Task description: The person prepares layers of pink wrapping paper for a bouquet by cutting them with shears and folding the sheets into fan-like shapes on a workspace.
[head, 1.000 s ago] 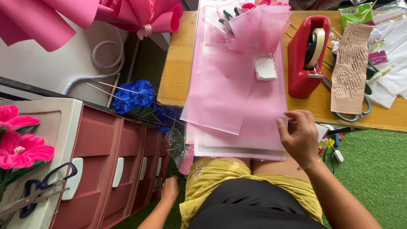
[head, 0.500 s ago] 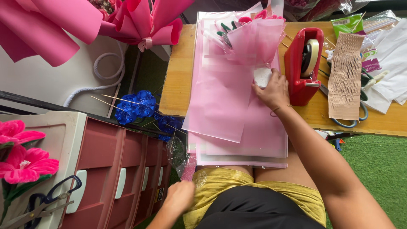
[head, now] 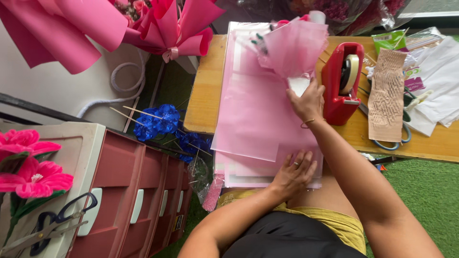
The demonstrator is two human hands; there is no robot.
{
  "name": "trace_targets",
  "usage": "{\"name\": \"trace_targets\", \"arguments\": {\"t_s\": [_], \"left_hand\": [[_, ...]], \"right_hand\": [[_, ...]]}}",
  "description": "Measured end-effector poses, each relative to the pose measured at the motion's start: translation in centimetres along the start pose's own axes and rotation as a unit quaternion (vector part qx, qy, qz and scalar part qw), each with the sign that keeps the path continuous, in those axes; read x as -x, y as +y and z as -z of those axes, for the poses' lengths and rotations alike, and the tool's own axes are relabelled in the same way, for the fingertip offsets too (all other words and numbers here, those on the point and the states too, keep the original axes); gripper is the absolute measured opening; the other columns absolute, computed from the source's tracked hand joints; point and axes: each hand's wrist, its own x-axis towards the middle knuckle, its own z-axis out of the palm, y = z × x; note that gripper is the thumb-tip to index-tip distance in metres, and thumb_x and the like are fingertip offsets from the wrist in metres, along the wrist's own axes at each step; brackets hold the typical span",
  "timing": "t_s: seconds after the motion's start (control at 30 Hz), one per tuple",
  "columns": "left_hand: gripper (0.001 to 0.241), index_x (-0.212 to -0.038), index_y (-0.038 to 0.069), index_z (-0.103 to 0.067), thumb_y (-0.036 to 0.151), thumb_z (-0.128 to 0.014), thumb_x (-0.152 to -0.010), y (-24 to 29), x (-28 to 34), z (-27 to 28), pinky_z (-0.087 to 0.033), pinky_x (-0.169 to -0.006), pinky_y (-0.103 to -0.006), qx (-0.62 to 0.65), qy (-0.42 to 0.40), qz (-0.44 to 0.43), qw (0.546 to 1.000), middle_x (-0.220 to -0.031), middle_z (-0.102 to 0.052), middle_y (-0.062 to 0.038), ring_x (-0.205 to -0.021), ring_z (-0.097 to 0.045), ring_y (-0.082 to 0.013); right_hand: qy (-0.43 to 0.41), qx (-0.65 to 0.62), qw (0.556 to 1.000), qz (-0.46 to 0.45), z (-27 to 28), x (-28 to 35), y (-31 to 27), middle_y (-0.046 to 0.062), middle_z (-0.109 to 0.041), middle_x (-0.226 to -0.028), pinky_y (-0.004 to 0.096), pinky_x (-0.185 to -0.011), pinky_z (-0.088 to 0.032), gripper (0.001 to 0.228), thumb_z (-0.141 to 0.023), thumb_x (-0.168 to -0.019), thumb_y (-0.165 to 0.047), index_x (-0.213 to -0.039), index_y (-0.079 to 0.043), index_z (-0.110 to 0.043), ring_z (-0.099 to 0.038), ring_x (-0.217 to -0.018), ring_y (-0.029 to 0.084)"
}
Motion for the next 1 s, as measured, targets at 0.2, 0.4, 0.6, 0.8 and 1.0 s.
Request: {"name": "trace_targets", "arguments": {"t_s": [0.2,0.4,0.6,0.8,1.0], "left_hand": [[0.030,-0.120,0.016,-0.067,0.019,-0.062,-0.091,-0.3,0.1,0.2,-0.044,-0.108,-0.0519,-0.028,0.057,0.004,0.998,-0.132,-0.065,-0.015,-0.130,-0.059,-0.0333],[0.085,-0.152,0.022,-0.047,0.029,-0.078,-0.073,-0.3,0.5,1.5,-0.010,-0.123,-0.0676,0.056,-0.139,-0.009,0.989,-0.163,-0.037,-0.013,-0.158,-0.021,-0.0366],[0.114,-0.163,0.030,-0.024,0.038,-0.071,-0.060,-0.6,2.9,1.3,0.003,-0.121,-0.0718,-0.034,-0.274,-0.062,0.959,-0.172,-0.014,-0.011,-0.161,0.006,-0.0363],[0.061,-0.147,0.022,-0.054,0.016,-0.058,-0.086,-1.1,3.3,1.6,-0.015,-0.121,-0.0688,-0.021,-0.147,-0.047,0.988,-0.165,-0.036,-0.013,-0.157,-0.023,-0.0355],[0.071,-0.148,0.023,-0.054,0.016,-0.060,-0.077,-1.3,3.5,1.4,-0.023,-0.117,-0.0650,-0.023,-0.155,-0.023,0.987,-0.164,-0.036,-0.012,-0.151,-0.029,-0.0367]], "right_hand": [[0.162,-0.029,0.955,0.246,2.8,5.3,-1.4,0.029,-0.045,-0.118,0.067,-0.081,-0.052,0.091,-0.085,-0.082,-0.025,-0.151,0.008,-0.038,-0.058,-0.105,0.059],[0.261,-0.056,0.914,0.307,5.3,8.6,3.2,0.025,-0.047,-0.124,0.054,-0.096,-0.049,0.093,-0.086,-0.084,-0.035,-0.156,0.002,-0.039,-0.055,-0.115,0.049],[0.299,-0.013,0.908,0.291,9.8,12.6,8.6,0.032,-0.044,-0.124,0.063,-0.096,-0.044,0.089,-0.079,-0.089,-0.035,-0.148,0.013,-0.032,-0.045,-0.113,0.048],[0.355,-0.020,0.903,0.242,15.7,13.0,11.2,0.026,-0.039,-0.122,0.055,-0.090,-0.046,0.084,-0.072,-0.096,-0.038,-0.155,0.006,-0.032,-0.048,-0.109,0.044],[0.314,0.014,0.941,0.127,17.7,10.5,15.0,0.028,-0.038,-0.130,0.064,-0.083,-0.053,0.077,-0.070,-0.102,-0.035,-0.157,0.002,-0.031,-0.052,-0.112,0.050]]}}
